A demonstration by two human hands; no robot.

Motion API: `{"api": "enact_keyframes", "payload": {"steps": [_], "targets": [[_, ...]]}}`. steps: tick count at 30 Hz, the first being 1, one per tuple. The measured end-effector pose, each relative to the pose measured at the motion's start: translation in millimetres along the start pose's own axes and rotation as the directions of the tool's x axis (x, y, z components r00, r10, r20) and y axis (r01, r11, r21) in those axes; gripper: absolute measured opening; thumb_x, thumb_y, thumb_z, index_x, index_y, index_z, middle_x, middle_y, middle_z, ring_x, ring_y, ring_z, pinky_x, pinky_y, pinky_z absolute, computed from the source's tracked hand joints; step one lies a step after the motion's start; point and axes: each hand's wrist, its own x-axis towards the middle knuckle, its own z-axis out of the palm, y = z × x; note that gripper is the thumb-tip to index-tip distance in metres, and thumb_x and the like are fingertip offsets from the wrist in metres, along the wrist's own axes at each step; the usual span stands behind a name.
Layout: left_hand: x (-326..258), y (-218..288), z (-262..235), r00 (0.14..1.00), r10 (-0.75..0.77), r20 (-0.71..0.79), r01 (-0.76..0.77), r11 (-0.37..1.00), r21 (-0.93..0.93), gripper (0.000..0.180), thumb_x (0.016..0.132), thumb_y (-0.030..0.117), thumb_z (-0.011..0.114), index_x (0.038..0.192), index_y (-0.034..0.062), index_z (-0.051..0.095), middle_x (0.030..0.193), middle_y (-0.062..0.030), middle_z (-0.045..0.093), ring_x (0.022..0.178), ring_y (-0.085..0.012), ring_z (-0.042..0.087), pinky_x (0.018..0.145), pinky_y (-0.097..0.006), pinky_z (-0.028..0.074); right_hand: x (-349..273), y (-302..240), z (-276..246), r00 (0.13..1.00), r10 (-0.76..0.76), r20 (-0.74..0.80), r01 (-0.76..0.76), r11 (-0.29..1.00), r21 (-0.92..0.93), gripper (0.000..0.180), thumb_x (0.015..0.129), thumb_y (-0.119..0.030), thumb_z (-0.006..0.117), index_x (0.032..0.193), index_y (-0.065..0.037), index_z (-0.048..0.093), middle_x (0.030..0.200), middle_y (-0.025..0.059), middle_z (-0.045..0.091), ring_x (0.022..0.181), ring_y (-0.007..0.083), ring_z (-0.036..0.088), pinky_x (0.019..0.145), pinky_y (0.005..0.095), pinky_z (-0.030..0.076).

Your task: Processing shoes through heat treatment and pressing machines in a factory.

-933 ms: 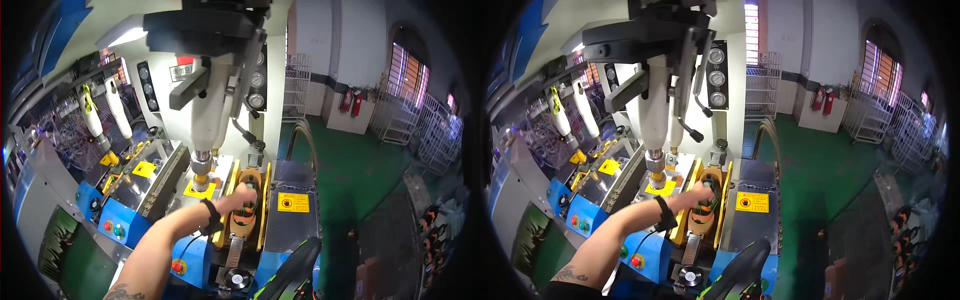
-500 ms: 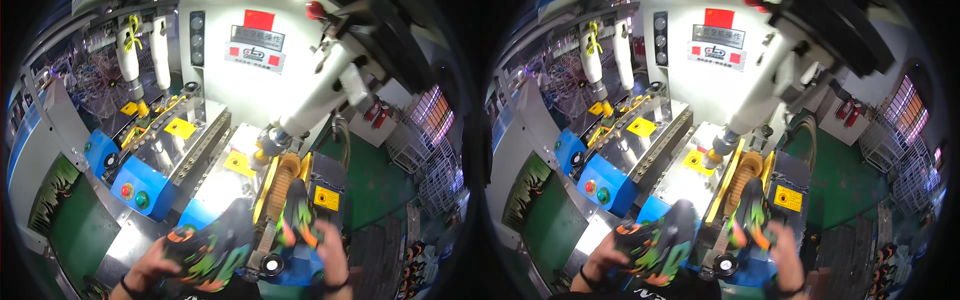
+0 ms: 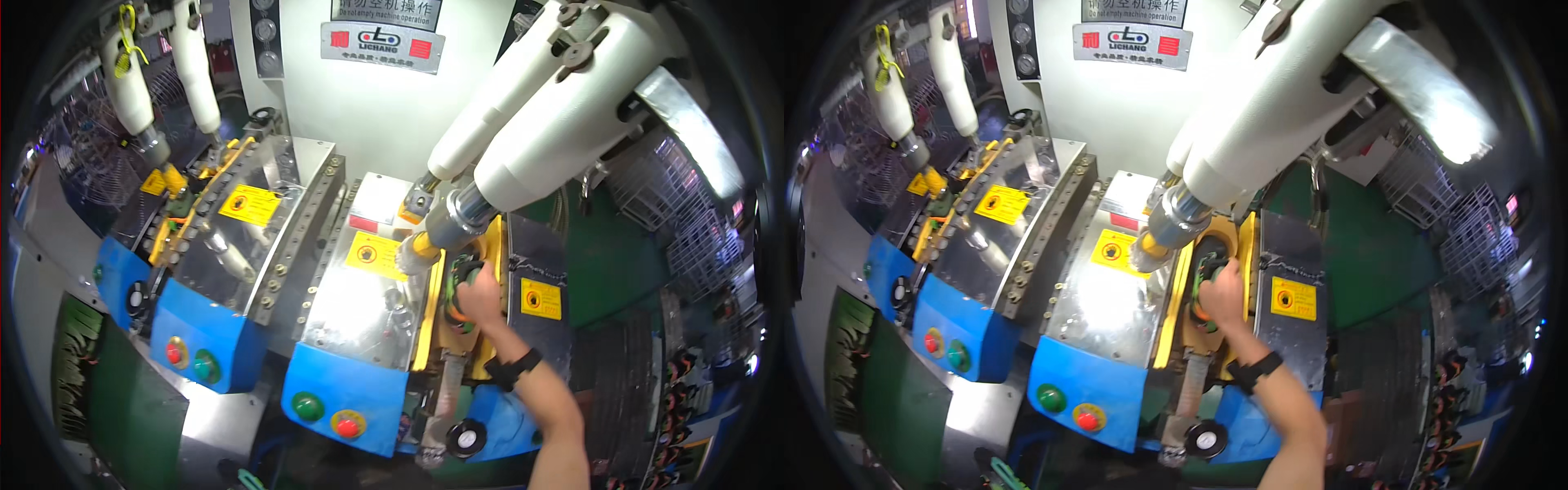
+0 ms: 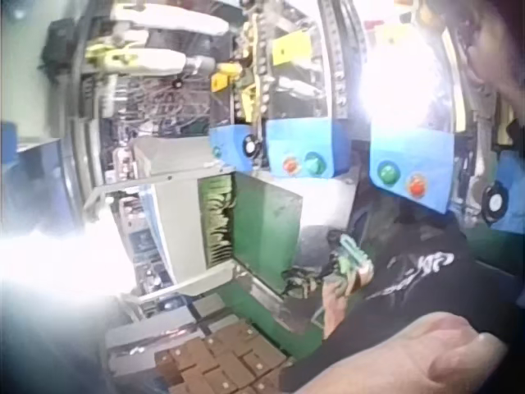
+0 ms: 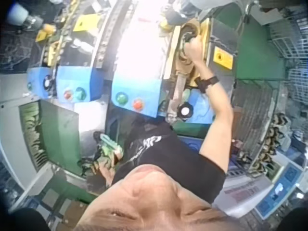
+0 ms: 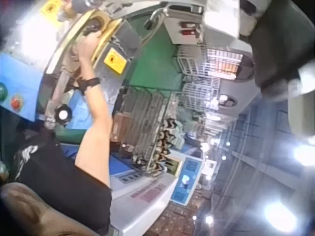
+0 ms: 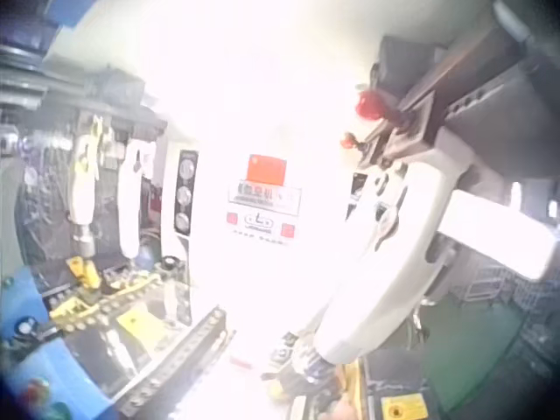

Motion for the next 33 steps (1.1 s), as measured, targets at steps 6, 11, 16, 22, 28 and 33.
{"api": "enact_keyframes", "payload": {"steps": [6, 11, 16, 22, 28, 33], "targets": [[66.1, 46.7, 56.3, 0.995, -0.005, 0.097, -0.009, 0.989, 0.145, 0.026, 0.080, 0.008, 0.058, 0.105, 0.0086, 0.058, 0.096, -0.0082, 0.059, 0.090, -0.0243, 0.061, 0.075, -0.037, 0.052, -8.3, -1.8, 16.9, 0.999, 0.021, -0.050, -0.021, 1.000, 0.000, 0.049, 0.073, -0.005, 0.057, 0.116, 0.010, 0.040, 0.103, 0.0363, 0.057, 0.098, 0.0512, 0.056, 0.088, 0.0518, 0.045], [95.9, 50.1, 65.0, 0.974, -0.007, 0.228, -0.011, 0.997, 0.077, 0.029, 0.077, -0.001, 0.056, 0.104, 0.0075, 0.058, 0.086, -0.0071, 0.059, 0.075, -0.0215, 0.062, 0.059, -0.031, 0.053, -78.8, -43.3, -1.2, 0.881, -0.437, -0.183, 0.353, 0.863, -0.361, 0.064, 0.077, -0.008, 0.059, 0.133, 0.011, 0.035, 0.124, 0.0352, 0.049, 0.113, 0.0463, 0.052, 0.097, 0.0501, 0.042], [122.7, 71.4, 63.7, 0.930, -0.143, 0.340, 0.088, 0.981, 0.172, 0.041, 0.074, -0.002, 0.055, 0.115, 0.0029, 0.054, 0.093, -0.0109, 0.062, 0.084, -0.0263, 0.065, 0.061, -0.036, 0.057, -228.2, -190.8, 61.3, 0.798, -0.567, 0.205, 0.545, 0.824, 0.157, 0.064, 0.078, -0.024, 0.066, 0.132, 0.003, 0.045, 0.135, 0.0269, 0.045, 0.128, 0.0408, 0.042, 0.101, 0.0554, 0.036], [138.1, 64.7, 42.6, 0.900, -0.088, 0.428, 0.022, 0.987, 0.157, 0.064, 0.070, -0.002, 0.056, 0.132, 0.0062, 0.045, 0.119, -0.0149, 0.057, 0.098, -0.0318, 0.063, 0.079, -0.039, 0.057, -246.4, -194.6, 132.8, 0.633, -0.613, 0.473, 0.769, 0.568, -0.294, 0.056, 0.084, -0.025, 0.064, 0.130, 0.002, 0.046, 0.138, 0.0258, 0.043, 0.135, 0.0397, 0.035, 0.108, 0.0609, 0.026], [88.9, 38.6, -2.7, 0.931, 0.208, 0.301, -0.146, 0.965, -0.216, 0.058, 0.063, -0.004, 0.051, 0.121, -0.0010, 0.052, 0.105, -0.0152, 0.062, 0.095, -0.0320, 0.065, 0.088, -0.044, 0.056, -349.6, -204.2, 127.7, 0.629, -0.753, 0.195, 0.592, 0.626, 0.508, 0.038, 0.082, -0.012, 0.065, 0.118, -0.001, 0.058, 0.119, 0.0158, 0.061, 0.116, 0.0311, 0.056, 0.104, 0.0489, 0.040], [88.5, 11.8, -47.8, 0.972, 0.215, -0.096, -0.232, 0.944, -0.236, 0.044, 0.065, -0.010, 0.061, 0.103, 0.0067, 0.048, 0.094, -0.0061, 0.052, 0.090, -0.0201, 0.057, 0.080, -0.034, 0.051, -431.6, -132.6, 173.8, 0.398, -0.609, 0.686, 0.126, 0.777, 0.616, 0.018, 0.088, -0.010, 0.063, 0.103, -0.001, 0.066, 0.098, 0.0151, 0.069, 0.089, 0.0236, 0.070, 0.081, 0.0327, 0.054]]}}
